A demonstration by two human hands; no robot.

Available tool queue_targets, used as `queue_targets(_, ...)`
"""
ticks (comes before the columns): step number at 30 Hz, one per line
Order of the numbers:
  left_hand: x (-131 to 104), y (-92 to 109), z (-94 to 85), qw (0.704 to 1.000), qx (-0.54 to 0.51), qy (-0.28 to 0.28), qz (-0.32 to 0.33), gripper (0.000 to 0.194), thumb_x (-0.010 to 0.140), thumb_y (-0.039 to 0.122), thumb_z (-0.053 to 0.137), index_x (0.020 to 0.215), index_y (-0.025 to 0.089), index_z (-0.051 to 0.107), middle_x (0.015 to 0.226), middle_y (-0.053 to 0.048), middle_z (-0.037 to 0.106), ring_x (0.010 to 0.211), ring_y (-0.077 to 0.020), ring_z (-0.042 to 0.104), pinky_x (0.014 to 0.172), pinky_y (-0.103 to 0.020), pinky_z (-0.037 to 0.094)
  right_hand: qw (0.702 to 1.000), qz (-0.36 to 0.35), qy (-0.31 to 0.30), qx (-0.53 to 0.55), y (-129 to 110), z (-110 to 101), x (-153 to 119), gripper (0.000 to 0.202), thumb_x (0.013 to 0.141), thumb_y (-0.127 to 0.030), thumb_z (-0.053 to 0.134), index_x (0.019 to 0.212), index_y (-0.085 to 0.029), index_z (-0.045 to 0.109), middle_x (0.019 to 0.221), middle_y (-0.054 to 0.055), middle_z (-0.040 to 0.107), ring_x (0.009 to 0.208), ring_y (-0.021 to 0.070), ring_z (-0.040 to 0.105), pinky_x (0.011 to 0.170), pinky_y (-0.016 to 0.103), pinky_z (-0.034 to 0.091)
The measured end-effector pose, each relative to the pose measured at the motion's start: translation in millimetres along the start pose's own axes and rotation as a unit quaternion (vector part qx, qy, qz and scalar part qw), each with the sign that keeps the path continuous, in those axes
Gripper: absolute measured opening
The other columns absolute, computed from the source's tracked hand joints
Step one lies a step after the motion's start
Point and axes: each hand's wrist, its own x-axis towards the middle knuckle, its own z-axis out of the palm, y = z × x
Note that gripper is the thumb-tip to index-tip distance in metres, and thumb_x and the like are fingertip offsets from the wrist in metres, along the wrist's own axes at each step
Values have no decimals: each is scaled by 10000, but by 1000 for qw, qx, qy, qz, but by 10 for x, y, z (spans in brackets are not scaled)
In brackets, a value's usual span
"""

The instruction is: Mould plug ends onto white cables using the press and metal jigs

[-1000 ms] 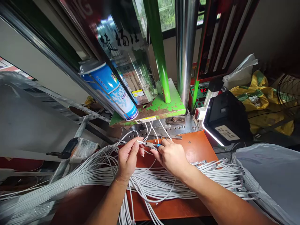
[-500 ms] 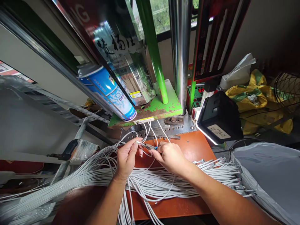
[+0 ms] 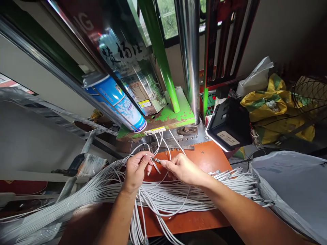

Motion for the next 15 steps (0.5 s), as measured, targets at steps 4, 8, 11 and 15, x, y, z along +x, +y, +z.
queue_targets(4, -2, 12, -29, 1000, 7, -8, 5, 273, 986, 420, 673, 1010, 160, 755, 684, -10, 679, 509, -107, 595, 506, -223, 505, 988, -28, 49, -142, 51, 46, 1, 683, 1081, -628, 363, 579, -192, 518, 542, -13, 507, 486, 108, 373, 487, 271, 284)
queue_targets(8, -76, 51, 39, 993, 101, 35, 55, 251, 1003, 362, 657, 1132, 182, 775, 808, -57, 783, 724, -192, 754, 742, -306, 622, 882, -94, 210, -410, 123, 129, -14, 501, 1082, -477, 494, 724, -186, 690, 832, 66, 665, 735, 182, 579, 593, 306, 359)
queue_targets(11, -172, 50, 103, 977, 168, 78, 107, 251, 996, 302, 668, 1206, 214, 773, 1021, -83, 819, 871, -229, 793, 830, -338, 644, 820, -136, 254, -494, 125, 158, -23, 450, 1069, -437, 539, 730, -185, 693, 872, 83, 638, 848, 229, 588, 645, 334, 391)
queue_targets(15, -262, -3, 151, 940, 264, 119, 178, 298, 967, 209, 700, 1259, 233, 756, 1102, -73, 817, 936, -231, 801, 869, -334, 653, 787, -155, 288, -523, 106, 172, -20, 401, 1039, -412, 607, 715, -188, 681, 845, 76, 606, 834, 239, 553, 658, 349, 387)
